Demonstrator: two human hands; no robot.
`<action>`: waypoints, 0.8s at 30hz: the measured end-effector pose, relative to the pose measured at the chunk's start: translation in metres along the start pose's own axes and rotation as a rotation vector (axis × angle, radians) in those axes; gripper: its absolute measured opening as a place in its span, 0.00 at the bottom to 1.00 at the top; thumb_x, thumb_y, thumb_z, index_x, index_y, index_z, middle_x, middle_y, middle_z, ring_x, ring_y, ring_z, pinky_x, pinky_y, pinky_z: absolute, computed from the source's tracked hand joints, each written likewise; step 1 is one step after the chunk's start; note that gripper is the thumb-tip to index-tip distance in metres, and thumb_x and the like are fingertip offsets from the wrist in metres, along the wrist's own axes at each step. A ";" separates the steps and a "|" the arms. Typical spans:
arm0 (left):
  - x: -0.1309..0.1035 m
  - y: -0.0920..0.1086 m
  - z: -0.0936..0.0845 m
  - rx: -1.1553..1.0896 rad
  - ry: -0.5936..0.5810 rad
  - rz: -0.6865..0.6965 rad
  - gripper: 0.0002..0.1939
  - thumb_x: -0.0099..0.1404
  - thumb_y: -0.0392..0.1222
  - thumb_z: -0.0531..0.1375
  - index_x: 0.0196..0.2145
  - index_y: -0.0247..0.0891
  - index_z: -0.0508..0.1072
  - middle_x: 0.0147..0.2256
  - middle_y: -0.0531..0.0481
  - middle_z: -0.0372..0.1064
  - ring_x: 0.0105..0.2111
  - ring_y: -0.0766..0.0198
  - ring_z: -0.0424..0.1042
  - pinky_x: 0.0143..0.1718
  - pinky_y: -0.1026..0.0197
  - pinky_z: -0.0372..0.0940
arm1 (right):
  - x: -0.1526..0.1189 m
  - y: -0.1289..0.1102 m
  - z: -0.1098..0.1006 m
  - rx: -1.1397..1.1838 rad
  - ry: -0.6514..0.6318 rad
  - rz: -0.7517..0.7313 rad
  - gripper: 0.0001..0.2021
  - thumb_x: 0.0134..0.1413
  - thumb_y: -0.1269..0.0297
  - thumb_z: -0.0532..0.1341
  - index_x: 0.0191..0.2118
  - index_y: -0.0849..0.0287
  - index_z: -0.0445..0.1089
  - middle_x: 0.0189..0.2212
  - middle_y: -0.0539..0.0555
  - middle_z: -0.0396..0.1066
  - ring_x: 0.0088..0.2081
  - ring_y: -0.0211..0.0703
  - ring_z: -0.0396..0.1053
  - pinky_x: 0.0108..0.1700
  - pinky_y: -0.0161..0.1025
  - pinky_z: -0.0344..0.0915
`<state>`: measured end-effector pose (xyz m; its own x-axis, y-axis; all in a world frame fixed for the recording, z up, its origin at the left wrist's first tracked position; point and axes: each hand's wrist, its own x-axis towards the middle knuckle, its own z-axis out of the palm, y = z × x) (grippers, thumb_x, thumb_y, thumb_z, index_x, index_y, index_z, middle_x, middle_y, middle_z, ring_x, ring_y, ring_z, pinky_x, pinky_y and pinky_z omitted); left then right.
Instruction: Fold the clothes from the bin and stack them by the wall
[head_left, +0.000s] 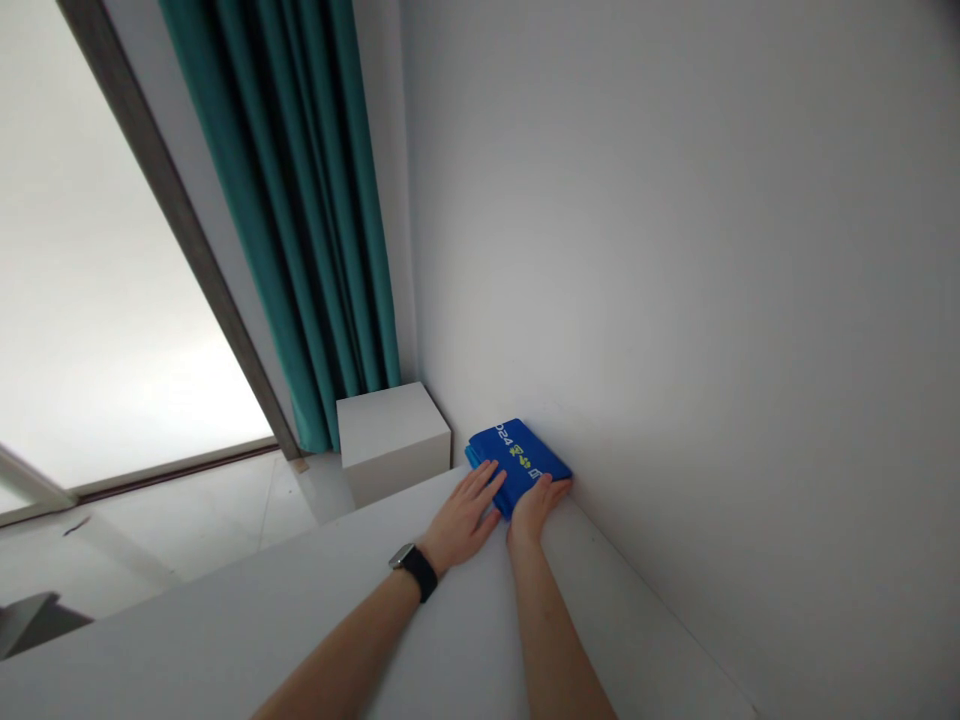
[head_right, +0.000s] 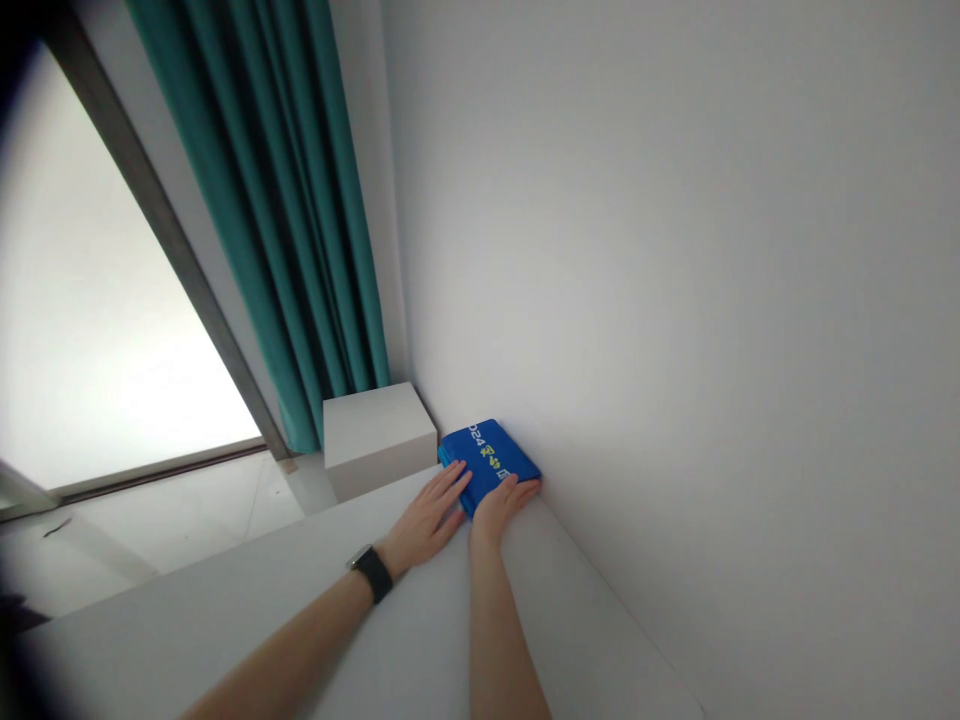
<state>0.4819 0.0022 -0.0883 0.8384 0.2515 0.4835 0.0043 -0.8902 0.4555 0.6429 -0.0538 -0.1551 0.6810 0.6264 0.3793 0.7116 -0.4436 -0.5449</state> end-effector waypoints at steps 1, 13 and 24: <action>0.001 -0.006 0.003 -0.048 0.053 -0.080 0.29 0.73 0.44 0.47 0.69 0.41 0.48 0.69 0.45 0.43 0.68 0.56 0.43 0.68 0.46 0.45 | -0.003 0.002 0.000 0.045 0.041 0.071 0.29 0.63 0.64 0.24 0.64 0.72 0.06 0.68 0.71 0.42 0.68 0.57 0.47 0.66 0.61 0.40; 0.039 -0.025 0.046 -0.358 0.309 -0.568 0.32 0.73 0.53 0.45 0.68 0.35 0.50 0.69 0.42 0.40 0.69 0.56 0.38 0.69 0.49 0.37 | -0.041 0.003 -0.022 0.521 0.211 0.450 0.35 0.65 0.49 0.32 0.71 0.66 0.27 0.71 0.63 0.35 0.70 0.54 0.38 0.65 0.57 0.49; 0.019 -0.005 0.040 -0.206 0.425 -0.516 0.29 0.72 0.50 0.47 0.66 0.36 0.54 0.66 0.39 0.50 0.66 0.55 0.50 0.67 0.47 0.46 | 0.016 -0.025 -0.098 0.147 0.105 -0.264 0.23 0.64 0.61 0.45 0.61 0.61 0.62 0.60 0.62 0.63 0.63 0.50 0.57 0.65 0.56 0.49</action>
<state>0.5197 -0.0036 -0.1116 0.4708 0.7871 0.3986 0.2063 -0.5375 0.8177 0.6533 -0.0956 -0.0619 0.4960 0.6346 0.5926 0.8384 -0.1725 -0.5170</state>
